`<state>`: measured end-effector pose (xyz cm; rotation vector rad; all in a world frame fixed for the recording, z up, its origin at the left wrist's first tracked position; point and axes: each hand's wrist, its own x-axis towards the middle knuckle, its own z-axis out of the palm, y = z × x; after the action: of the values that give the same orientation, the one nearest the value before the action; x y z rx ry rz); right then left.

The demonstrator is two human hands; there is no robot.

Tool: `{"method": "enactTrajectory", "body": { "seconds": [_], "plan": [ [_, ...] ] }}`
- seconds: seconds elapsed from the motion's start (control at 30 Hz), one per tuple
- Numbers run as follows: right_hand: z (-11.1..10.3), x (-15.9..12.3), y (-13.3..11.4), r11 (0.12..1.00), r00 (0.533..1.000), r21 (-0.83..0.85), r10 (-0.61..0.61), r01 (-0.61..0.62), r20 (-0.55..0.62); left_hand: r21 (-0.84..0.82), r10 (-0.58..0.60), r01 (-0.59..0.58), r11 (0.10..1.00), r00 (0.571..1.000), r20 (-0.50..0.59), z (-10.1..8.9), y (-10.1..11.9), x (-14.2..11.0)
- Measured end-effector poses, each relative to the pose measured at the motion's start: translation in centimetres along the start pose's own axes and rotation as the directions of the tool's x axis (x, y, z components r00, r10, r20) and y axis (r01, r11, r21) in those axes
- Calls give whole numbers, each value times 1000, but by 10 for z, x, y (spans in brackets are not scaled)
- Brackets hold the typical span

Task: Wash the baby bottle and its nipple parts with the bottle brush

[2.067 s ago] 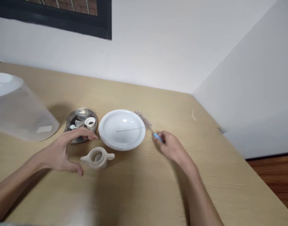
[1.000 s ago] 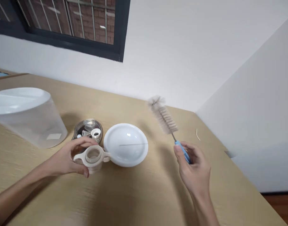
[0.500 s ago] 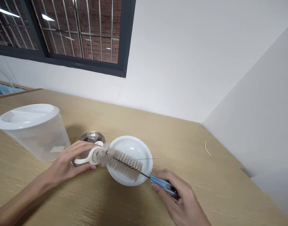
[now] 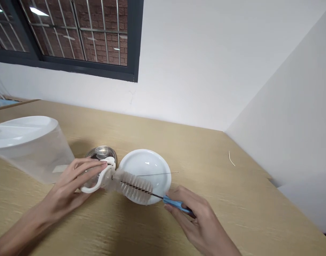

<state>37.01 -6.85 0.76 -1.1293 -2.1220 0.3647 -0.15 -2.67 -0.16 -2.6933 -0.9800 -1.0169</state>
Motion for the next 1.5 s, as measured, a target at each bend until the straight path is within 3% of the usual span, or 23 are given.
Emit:
{"method": "enactTrajectory", "body": {
  "seconds": [0.63,0.93,1.33,1.5],
  "plan": [
    [-2,2,-8,998,998,-16,55,-55,15,6,56,-56,998,998,-24,1,2,-6],
    [-4,-5,-7,988,988,-15,152,-152,30,19,48,-47,999,999,-20,2,1,-8],
    [-7,-7,-10,949,936,-4,312,-316,165,33,76,-75,997,997,-13,2,1,-9],
    [-6,-7,-8,948,931,10,312,-319,190,36,75,-74,997,997,-16,3,4,-7]
  ]
}}
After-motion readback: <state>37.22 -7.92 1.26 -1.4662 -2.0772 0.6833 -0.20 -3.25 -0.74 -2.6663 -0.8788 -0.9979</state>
